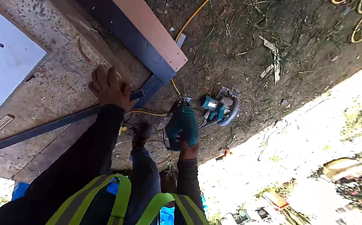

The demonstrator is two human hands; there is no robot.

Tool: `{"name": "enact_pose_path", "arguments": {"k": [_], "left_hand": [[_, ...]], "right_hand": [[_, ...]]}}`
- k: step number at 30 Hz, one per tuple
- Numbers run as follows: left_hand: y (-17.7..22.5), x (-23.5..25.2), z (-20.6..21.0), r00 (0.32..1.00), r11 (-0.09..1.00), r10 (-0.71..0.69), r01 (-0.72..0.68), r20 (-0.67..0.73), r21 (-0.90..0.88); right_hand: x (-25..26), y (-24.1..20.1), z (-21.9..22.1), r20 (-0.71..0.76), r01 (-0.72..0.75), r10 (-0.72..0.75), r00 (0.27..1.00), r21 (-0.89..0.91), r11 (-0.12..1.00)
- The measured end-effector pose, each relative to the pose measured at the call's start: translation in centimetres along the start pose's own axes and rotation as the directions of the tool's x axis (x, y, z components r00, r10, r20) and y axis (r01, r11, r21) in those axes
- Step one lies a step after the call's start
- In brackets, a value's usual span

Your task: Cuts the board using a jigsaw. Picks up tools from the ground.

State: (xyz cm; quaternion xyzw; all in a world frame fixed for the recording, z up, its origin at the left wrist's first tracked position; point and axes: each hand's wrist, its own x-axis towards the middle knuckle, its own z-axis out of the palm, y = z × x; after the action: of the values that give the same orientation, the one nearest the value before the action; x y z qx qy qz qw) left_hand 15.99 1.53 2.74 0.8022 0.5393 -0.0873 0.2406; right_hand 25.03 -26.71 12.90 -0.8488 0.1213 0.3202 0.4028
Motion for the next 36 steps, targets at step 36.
{"name": "enact_pose_path", "arguments": {"k": [36], "left_hand": [[-2.9, -2.0, 2.4, 0.743, 0.739, 0.669, -0.664, -0.009, 0.114]], "right_hand": [[-6.8, -1.1, -0.6, 0.456, 0.447, -0.304, 0.837, -0.246, 0.860]]}}
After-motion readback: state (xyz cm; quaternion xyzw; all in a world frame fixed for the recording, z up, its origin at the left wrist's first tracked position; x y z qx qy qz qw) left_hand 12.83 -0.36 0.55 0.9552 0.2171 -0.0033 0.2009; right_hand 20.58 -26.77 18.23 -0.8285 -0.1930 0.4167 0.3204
